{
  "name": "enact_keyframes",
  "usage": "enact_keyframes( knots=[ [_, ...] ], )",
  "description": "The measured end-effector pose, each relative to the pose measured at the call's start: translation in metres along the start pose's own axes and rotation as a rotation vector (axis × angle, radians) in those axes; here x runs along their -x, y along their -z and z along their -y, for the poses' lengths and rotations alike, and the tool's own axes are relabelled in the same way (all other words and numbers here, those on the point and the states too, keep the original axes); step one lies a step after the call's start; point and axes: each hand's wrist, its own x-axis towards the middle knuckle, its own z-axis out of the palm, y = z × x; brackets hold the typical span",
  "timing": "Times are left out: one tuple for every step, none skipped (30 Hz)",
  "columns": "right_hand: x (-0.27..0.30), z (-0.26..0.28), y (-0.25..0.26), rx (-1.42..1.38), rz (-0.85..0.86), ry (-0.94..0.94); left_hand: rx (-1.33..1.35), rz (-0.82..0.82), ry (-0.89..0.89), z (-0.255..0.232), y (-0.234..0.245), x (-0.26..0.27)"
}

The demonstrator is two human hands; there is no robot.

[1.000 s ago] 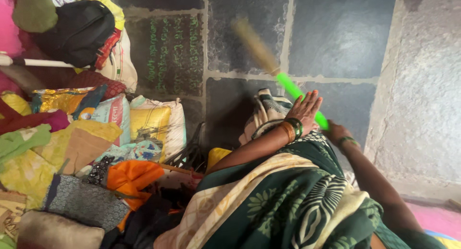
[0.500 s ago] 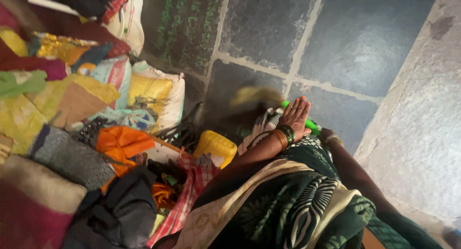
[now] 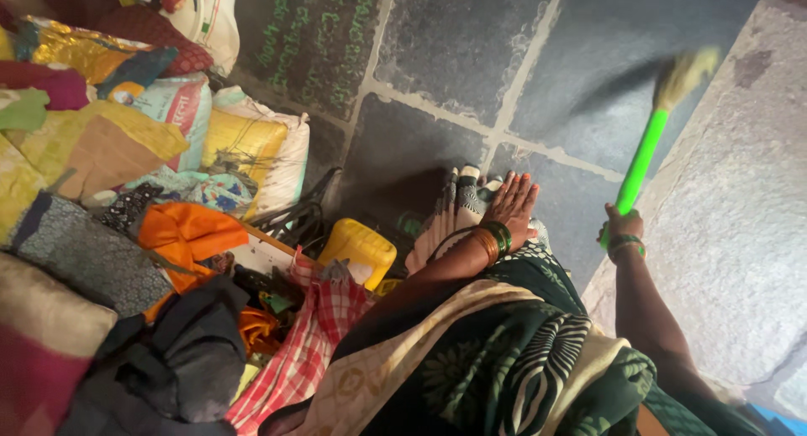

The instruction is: The person sweeps the stone floor with a broom, moving debris and cleaning different areas of the room.

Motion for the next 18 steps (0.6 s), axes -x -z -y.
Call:
enact_keyframes(
  knots=[
    [0.002, -0.001, 0.000, 0.008, 0.001, -0.005, 0.008, 0.005, 0.003, -0.001, -0.001, -0.001],
    [0.005, -0.003, -0.002, 0.072, 0.012, 0.030, 0.032, 0.020, 0.002, -0.002, -0.002, -0.002],
    [0.010, -0.007, -0.004, 0.141, 0.025, 0.059, 0.061, 0.042, 0.003, -0.004, -0.005, -0.002],
    [0.013, -0.012, -0.008, 0.154, 0.027, 0.048, 0.073, 0.053, 0.008, -0.003, -0.007, -0.004],
    [0.017, -0.018, -0.013, 0.290, 0.076, 0.129, 0.071, 0.033, 0.005, -0.004, -0.011, -0.005],
    [0.017, -0.023, -0.016, 0.425, 0.130, 0.210, 0.069, 0.013, 0.003, -0.004, -0.014, -0.006],
    [0.016, -0.029, -0.022, 0.552, 0.195, 0.353, 0.094, 0.031, 0.025, -0.004, -0.017, -0.006],
    [0.015, -0.036, -0.032, 0.674, 0.267, 0.497, 0.071, 0.000, 0.006, -0.004, -0.019, -0.007],
    [0.013, -0.042, -0.045, 0.777, 0.338, 0.642, 0.048, -0.039, -0.006, -0.003, -0.020, -0.006],
    [0.014, -0.049, -0.057, 0.865, 0.427, 0.684, 0.072, -0.030, 0.023, -0.006, -0.022, -0.001],
    [0.008, -0.048, -0.075, 0.945, 0.512, 0.713, 0.070, -0.039, 0.036, -0.006, -0.019, -0.002],
    [0.004, -0.046, -0.092, 1.006, 0.591, 0.713, 0.067, -0.047, 0.049, -0.005, -0.017, -0.001],
    [0.001, -0.043, -0.107, 1.050, 0.650, 0.707, 0.080, -0.049, 0.076, 0.000, -0.014, -0.002],
    [0.004, -0.045, -0.117, 1.097, 0.708, 0.693, 0.081, -0.059, 0.085, 0.005, -0.011, -0.002],
    [0.005, -0.044, -0.130, 1.131, 0.753, 0.683, 0.074, -0.072, 0.082, 0.010, -0.009, -0.002],
    [0.008, -0.044, -0.141, 1.153, 0.778, 0.672, 0.080, -0.078, 0.097, 0.015, -0.008, 0.002],
    [0.006, -0.038, -0.157, 1.164, 0.795, 0.668, 0.093, -0.091, 0.093, 0.022, -0.005, 0.004],
    [0.003, -0.034, -0.171, 1.171, 0.802, 0.658, 0.105, -0.104, 0.088, 0.031, 0.000, 0.004]
  ],
)
